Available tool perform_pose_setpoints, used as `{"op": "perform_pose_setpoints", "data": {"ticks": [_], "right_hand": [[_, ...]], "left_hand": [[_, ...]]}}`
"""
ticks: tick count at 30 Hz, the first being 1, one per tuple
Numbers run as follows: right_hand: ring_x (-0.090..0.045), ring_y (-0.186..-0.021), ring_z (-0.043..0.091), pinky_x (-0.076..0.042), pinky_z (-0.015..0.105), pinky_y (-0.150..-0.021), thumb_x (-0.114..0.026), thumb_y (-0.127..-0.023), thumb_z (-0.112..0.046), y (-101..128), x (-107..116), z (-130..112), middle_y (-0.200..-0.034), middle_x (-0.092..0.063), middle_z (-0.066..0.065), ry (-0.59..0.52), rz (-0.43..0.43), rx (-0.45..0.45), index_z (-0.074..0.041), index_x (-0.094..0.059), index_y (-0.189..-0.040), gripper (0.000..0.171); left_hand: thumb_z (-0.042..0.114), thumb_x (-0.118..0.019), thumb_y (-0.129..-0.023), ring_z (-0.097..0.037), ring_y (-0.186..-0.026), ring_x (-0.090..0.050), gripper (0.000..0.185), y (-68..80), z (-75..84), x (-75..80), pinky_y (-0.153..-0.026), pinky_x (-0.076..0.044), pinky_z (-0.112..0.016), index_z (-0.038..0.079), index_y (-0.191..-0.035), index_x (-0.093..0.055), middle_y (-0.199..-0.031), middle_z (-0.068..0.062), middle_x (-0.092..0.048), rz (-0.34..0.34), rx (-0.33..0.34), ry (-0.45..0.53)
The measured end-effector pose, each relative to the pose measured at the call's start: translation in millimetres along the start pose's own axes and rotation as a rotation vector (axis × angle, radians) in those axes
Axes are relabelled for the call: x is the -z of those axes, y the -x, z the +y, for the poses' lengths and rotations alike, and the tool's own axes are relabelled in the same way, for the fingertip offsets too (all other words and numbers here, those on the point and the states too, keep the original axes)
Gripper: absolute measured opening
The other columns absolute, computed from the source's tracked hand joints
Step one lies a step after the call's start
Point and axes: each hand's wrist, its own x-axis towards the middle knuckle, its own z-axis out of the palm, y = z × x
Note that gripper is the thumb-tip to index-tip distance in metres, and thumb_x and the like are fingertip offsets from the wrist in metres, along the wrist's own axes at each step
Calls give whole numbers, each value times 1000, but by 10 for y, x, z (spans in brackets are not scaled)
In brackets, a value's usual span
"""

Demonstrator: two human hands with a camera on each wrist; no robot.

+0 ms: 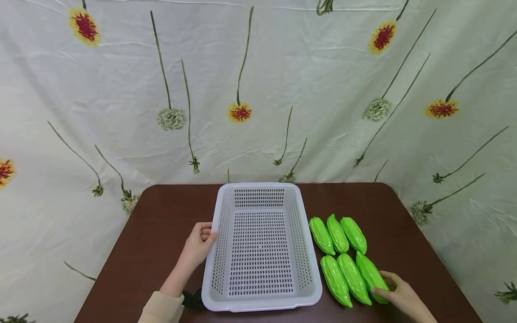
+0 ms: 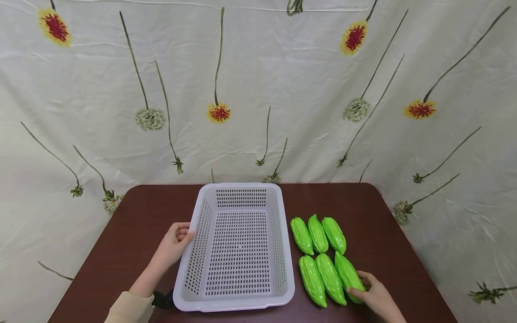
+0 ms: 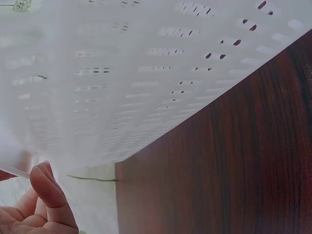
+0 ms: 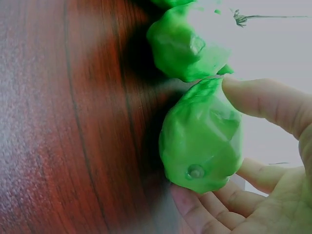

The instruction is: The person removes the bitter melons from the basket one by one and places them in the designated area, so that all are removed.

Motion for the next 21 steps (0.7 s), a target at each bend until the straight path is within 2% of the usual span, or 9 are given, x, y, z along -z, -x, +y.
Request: {"op": "perform_pose_setpoints", "data": {"ticks": [8, 14, 21], "right_hand": [[-48, -118, 55, -52, 48, -83, -70, -87, -51, -5, 29, -10, -134, -43, 42, 4, -18, -33, 18, -31, -141, 96], [-48, -120, 54, -53, 49, -84, -67, -91, -44, 2, 83, -61, -133, -46, 40, -48, -13, 4, 15, -30, -144, 88], [-46, -125, 54, -53, 49, -86, -66, -92, -44, 3, 158, -175, -138, -43, 39, -54, 17, 46, 11, -30, -146, 86]], "left_hand": [[13, -59, -97, -23, -89, -60, 40, 20, 23, 4, -72, -56, -35, -4, -131, -46, -108, -20, -59, 0, -4, -7], [12, -60, -97, -25, -90, -61, 39, 38, 42, 13, -72, -56, -36, -5, -129, -46, -108, -20, -60, 8, -14, -28], [11, -60, -97, -25, -90, -63, 38, 31, 44, 9, -72, -57, -37, -4, -129, -47, -108, -21, -60, 12, -12, -30]]}}
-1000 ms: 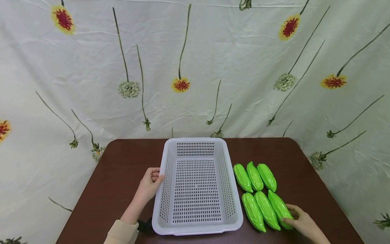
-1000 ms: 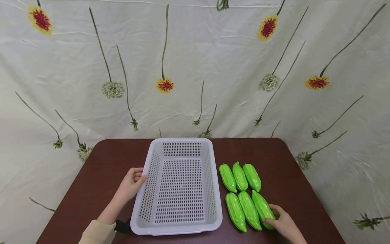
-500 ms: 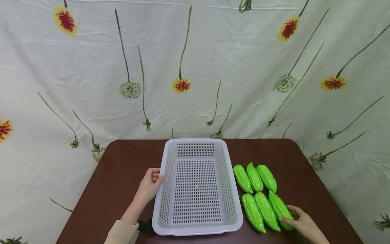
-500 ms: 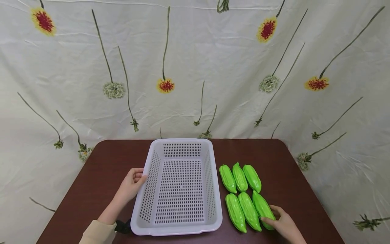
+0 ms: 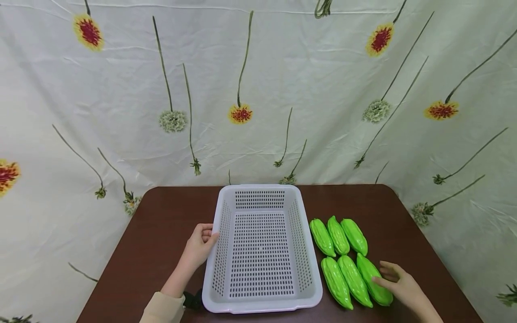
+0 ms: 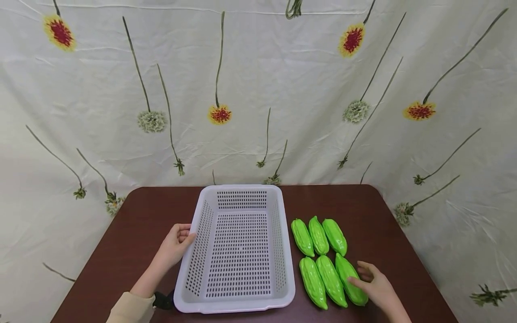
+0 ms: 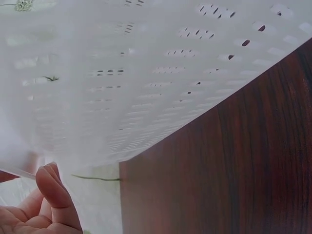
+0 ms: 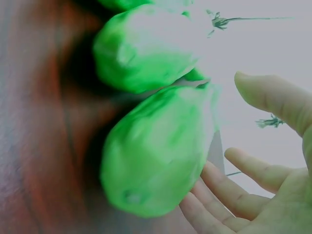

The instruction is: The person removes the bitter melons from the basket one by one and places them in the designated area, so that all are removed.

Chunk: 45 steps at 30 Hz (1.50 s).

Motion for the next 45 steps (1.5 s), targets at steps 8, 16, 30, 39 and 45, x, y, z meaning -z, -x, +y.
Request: {"op": "perform_pose_setpoints", "data": {"ticks": [8, 16, 30, 39, 45], "right_hand": [[-41, -131, 52, -51, 51, -91, -63, -93, -47, -25, 42, -298, -145, -40, 35, -8, 31, 57, 5, -28, -150, 85], [-40, -134, 50, -50, 52, -95, -62, -95, -43, -15, 13, -622, -147, -39, 32, -47, 29, 182, 1, -28, -151, 78], [-49, -130, 41, -48, 52, -98, -66, -95, -30, -85, -172, -1165, -141, -51, 24, -140, 93, 367, -2, -41, -146, 64], [-52, -129, 38, -48, 50, -101, -67, -94, -29, -205, -307, -1398, -140, -53, 20, -203, 77, 399, -6, -44, -144, 60], [-52, -128, 38, -48, 47, -101, -67, -94, -24, -252, -392, -1497, -140, -52, 22, -265, 42, 421, -3, -45, -143, 57]], "left_hand": [[11, -61, -97, -25, -88, -63, 38, -14, 11, 11, -71, -57, -38, -5, -128, -46, -107, -22, -60, 1, -10, -3], [11, -60, -97, -23, -86, -64, 38, 6, 1, 8, -70, -57, -37, -6, -128, -46, -106, -22, -60, -4, 2, -2], [11, -60, -96, -22, -86, -63, 38, -13, -20, -1, -70, -57, -37, -5, -128, -46, -105, -21, -59, -6, 16, 11], [11, -61, -96, -22, -85, -63, 37, -8, 5, 25, -69, -57, -36, -6, -126, -48, -104, -20, -60, -2, 2, -2], [12, -62, -95, -22, -85, -62, 37, -17, 18, 29, -69, -56, -35, -5, -125, -50, -104, -19, -59, 9, 8, -26]]}}
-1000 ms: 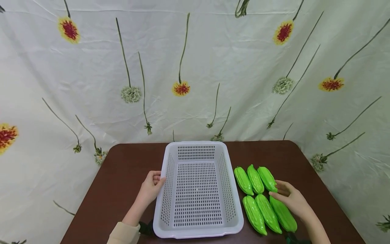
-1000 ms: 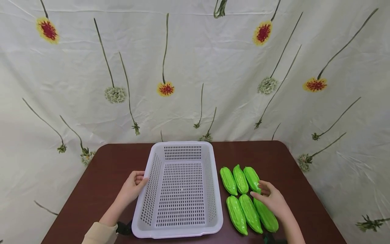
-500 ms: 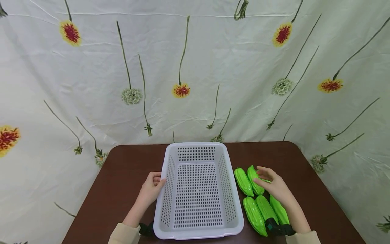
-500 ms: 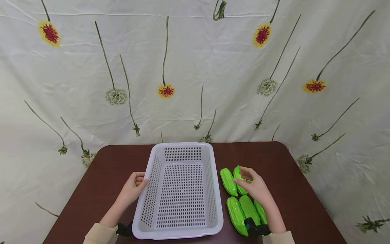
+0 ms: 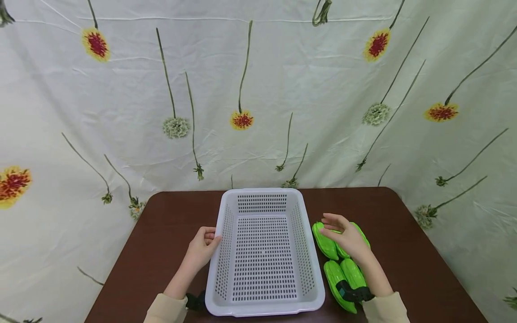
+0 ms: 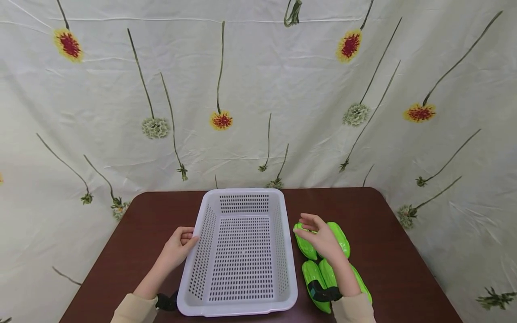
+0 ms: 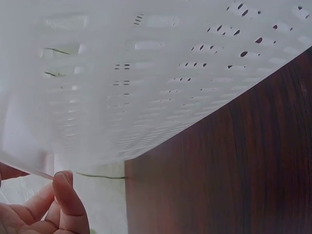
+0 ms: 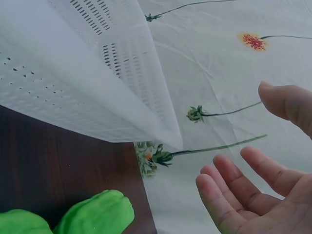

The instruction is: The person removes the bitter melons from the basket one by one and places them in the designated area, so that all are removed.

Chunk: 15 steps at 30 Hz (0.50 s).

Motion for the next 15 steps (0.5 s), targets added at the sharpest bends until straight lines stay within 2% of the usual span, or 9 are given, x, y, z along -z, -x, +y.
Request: {"op": "perform_pose_setpoints", "data": {"ticks": [7, 15], "right_hand": [[-53, -127, 37, -49, 46, -100, -68, -93, -22, -68, -97, -50, -138, -54, 23, -30, 9, 14, -2, -46, -142, 57], [-52, -129, 37, -49, 46, -100, -68, -94, -25, -133, -135, -79, -141, -52, 22, -28, 2, 13, -3, -44, -143, 59]], "left_hand": [[11, -62, -94, -25, -88, -62, 35, -20, -2, 48, -71, -55, -34, -6, -123, -54, -105, -20, -60, 32, -25, -37], [14, -60, -97, -30, -96, -62, 35, -70, 96, 183, -75, -52, -37, -5, -126, -54, -111, -22, -61, 39, -51, -62]]}}
